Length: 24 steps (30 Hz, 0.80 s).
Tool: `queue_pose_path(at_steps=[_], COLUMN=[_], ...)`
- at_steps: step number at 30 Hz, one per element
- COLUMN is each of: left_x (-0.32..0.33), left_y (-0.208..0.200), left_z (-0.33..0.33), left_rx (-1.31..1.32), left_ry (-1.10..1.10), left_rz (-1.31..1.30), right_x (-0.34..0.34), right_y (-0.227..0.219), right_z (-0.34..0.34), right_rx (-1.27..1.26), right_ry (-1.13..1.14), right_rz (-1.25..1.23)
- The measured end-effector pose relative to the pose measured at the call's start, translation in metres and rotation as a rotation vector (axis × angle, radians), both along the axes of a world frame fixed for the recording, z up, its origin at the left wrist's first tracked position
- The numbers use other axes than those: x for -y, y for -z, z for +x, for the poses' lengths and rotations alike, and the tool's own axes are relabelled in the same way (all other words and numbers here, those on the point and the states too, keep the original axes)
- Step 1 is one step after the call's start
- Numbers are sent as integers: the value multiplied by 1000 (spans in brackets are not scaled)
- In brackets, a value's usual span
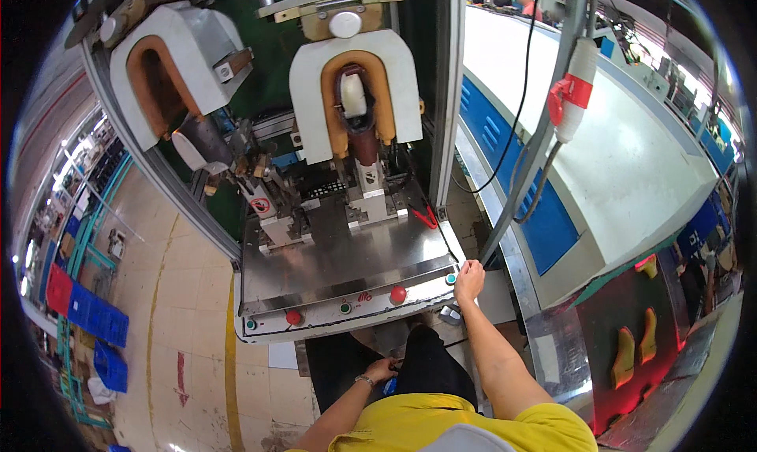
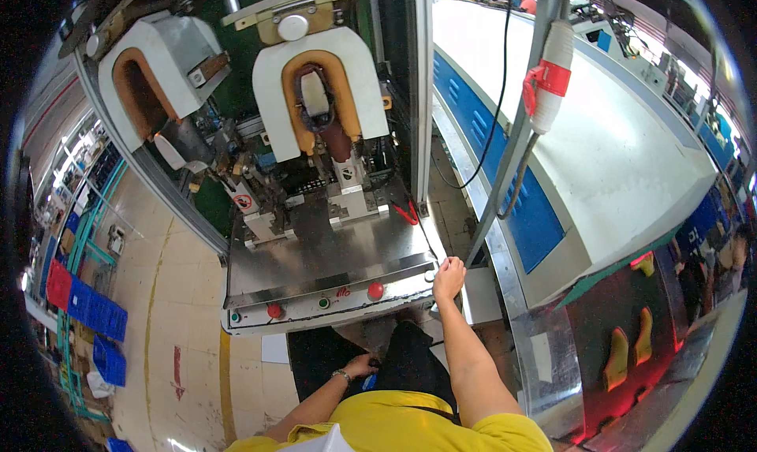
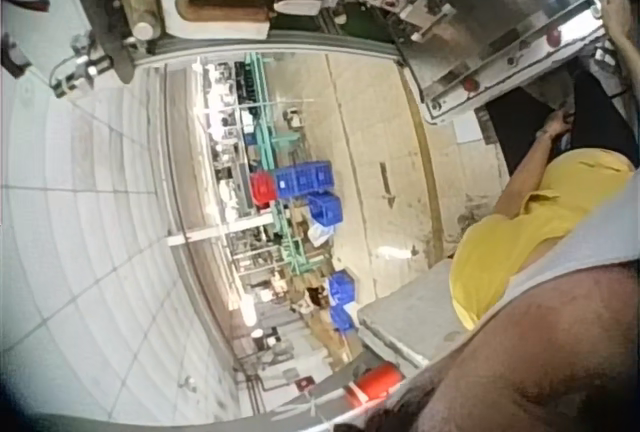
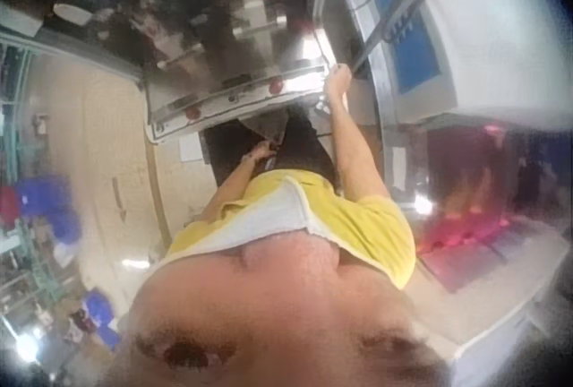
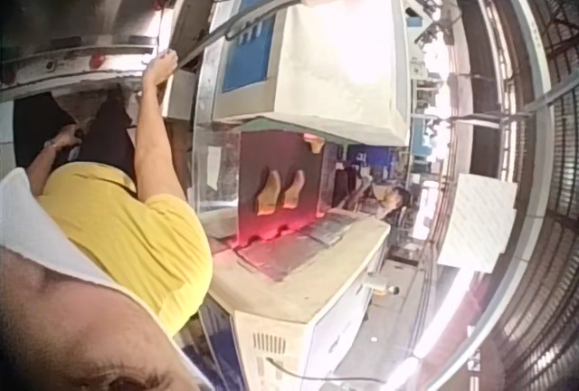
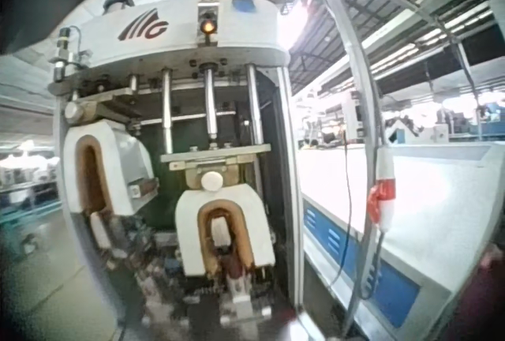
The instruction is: The person fits a shoe upper onto a machine mold, presses the control buttons to activate the press, removes the shaped shoe upper, and places it onto the conveyor belt.
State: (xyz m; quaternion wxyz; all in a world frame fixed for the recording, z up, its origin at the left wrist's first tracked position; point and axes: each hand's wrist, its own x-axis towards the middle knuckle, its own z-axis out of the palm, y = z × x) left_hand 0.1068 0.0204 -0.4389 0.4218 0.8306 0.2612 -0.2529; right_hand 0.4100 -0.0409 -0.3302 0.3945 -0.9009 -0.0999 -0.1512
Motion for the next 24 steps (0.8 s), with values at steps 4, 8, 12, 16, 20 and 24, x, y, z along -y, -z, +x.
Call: queue_pose_path(at_steps=[4, 8, 12, 16, 20, 24], left_x=[1, 2, 3, 2, 5, 5], left_y=[-4, 1, -6, 1, -12, -17], left_z=[4, 2, 7, 2, 4, 7], left_rx=[3, 3, -11, 29, 46, -40], left_ry=[-4, -45, -41, -84, -96, -112], left_rz=[-8, 0, 10, 34, 26, -27], right_x=[4, 4, 6, 3, 4, 4], right_y=[4, 4, 6, 5, 6, 1], right_z=[3, 2, 3, 1, 2, 1], right_rx=[21, 25, 22, 33, -3, -17], right_ry=[9, -4, 2, 1, -7, 0], right_rz=[0, 3, 12, 12, 27, 21])
